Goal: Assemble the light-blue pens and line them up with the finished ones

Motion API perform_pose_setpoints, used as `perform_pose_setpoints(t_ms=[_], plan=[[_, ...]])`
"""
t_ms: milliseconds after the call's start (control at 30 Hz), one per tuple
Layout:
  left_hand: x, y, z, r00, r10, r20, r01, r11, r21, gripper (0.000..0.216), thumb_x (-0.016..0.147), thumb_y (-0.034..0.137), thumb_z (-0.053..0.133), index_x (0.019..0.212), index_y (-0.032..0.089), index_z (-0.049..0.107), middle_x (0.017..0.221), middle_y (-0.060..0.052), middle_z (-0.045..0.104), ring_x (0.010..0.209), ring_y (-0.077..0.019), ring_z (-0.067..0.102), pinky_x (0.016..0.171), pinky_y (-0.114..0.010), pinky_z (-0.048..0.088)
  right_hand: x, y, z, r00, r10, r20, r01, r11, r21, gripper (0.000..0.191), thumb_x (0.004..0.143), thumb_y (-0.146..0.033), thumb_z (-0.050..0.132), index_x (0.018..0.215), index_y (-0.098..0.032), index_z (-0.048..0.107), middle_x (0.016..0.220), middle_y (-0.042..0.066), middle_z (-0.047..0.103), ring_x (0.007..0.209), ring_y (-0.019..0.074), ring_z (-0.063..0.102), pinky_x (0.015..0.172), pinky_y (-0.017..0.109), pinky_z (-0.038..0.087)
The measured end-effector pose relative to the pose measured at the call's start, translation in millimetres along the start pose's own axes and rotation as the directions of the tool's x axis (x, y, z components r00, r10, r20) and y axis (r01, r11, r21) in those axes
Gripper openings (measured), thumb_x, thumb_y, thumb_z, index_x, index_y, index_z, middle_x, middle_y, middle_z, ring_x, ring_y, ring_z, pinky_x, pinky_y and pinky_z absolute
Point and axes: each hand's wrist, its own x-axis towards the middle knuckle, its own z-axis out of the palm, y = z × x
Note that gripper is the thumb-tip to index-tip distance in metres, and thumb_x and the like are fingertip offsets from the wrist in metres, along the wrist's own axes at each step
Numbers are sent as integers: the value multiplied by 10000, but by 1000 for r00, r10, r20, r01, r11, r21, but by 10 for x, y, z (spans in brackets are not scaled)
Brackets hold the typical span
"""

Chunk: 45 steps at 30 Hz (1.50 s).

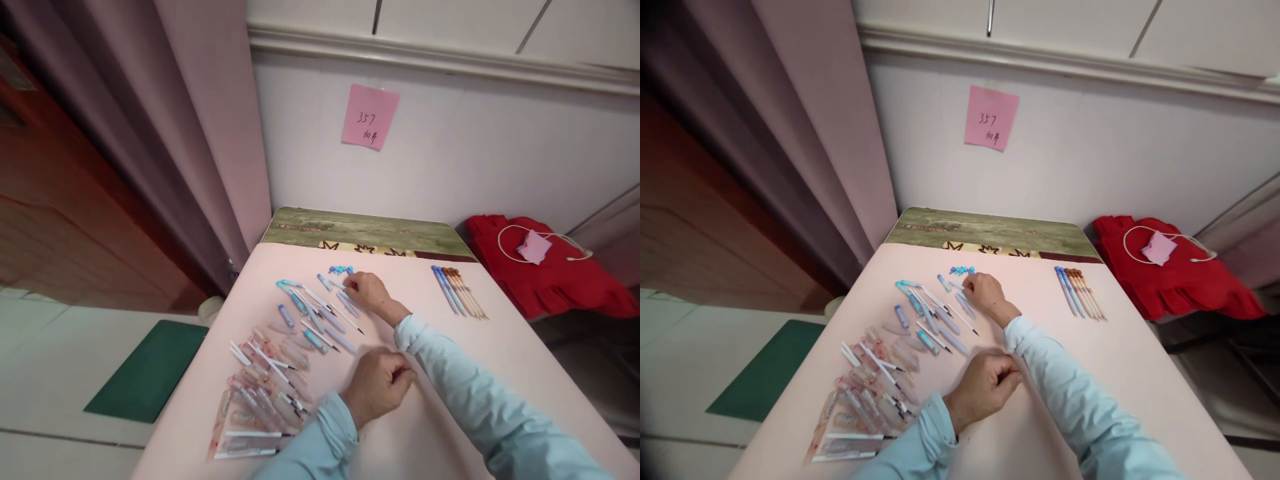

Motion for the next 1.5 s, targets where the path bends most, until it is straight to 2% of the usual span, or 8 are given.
perform_pose_setpoints(t_ms=[167, 300, 500, 700, 867, 1000, 1200, 1500], plan=[[-10, -9, 1, 1000, -14, 8, 14, 1000, -20, 210, 836, 194, 560, 645, 176, 646, 625, -18, 651, 617, -143, 578, 606, -240, 400, 58, 71, -93, 999, -27, -28, 28, 1000, 12, 195, 848, -218, 549, 909, -210, 734, 881, 40, 736, 813, 173, 654, 714, 228, 417], [-16, -22, 8, 999, -36, 11, 37, 999, -34, 182, 835, 202, 564, 684, 169, 661, 616, -12, 652, 592, -131, 573, 576, -228, 380, 321, 177, -160, 995, -53, -86, 54, 999, 4, 333, 884, -202, 540, 1200, -176, 643, 1150, 102, 676, 1009, 195, 620, 869, 266, 420], [-25, -3, 8, 998, -59, 35, 60, 997, -48, 186, 835, 189, 543, 745, 163, 704, 688, -22, 698, 640, -139, 608, 584, -225, 392, 627, 143, 105, 915, -395, -87, 402, 910, 103, 341, 848, -223, 642, 1189, -229, 659, 1223, 72, 639, 1136, 202, 563, 1002, 323, 394], [-31, -21, 15, 999, -30, 21, 31, 998, -48, 183, 839, 180, 534, 777, 164, 705, 740, -27, 716, 685, -139, 627, 619, -221, 399, 472, 233, 279, 928, -314, -200, 346, 927, 146, 188, 851, -153, 585, 974, -201, 718, 1031, 69, 692, 984, 198, 614, 911, 320, 453], [-26, -30, 18, 1000, -20, 17, 19, 999, 32, 184, 837, 211, 559, 682, 166, 647, 655, -17, 670, 632, -131, 586, 599, -223, 374, 249, 432, 195, 945, -253, -206, 284, 948, 141, 196, 847, -200, 606, 1010, -220, 713, 1036, 55, 695, 956, 193, 621, 891, 312, 451], [-19, -18, 16, 1000, -14, 13, 14, 999, 42, 204, 847, 219, 550, 667, 168, 631, 653, -18, 660, 637, -135, 583, 605, -229, 375, 191, 252, 65, 956, -185, -227, 213, 971, 110, 201, 861, -255, 606, 1026, -224, 715, 1033, 56, 691, 948, 201, 611, 858, 304, 440], [-39, -12, 16, 1000, 6, 19, -6, 1000, 26, 234, 880, 253, 522, 700, 168, 644, 630, -2, 636, 580, -116, 548, 562, -225, 350, 240, -255, -23, 927, -374, -36, 369, 925, -93, 183, 856, -214, 596, 970, -214, 739, 1001, 75, 676, 974, 218, 577, 865, 318, 381], [-49, -2, -10, 998, -39, 54, 36, 998, 56, 238, 891, 288, 522, 792, 181, 710, 676, -12, 681, 597, -134, 581, 566, -235, 369, 291, -328, 26, 941, -334, 54, 337, 907, -252, 156, 854, -277, 613, 905, -187, 730, 988, 91, 675, 966, 234, 580, 849, 344, 336]])
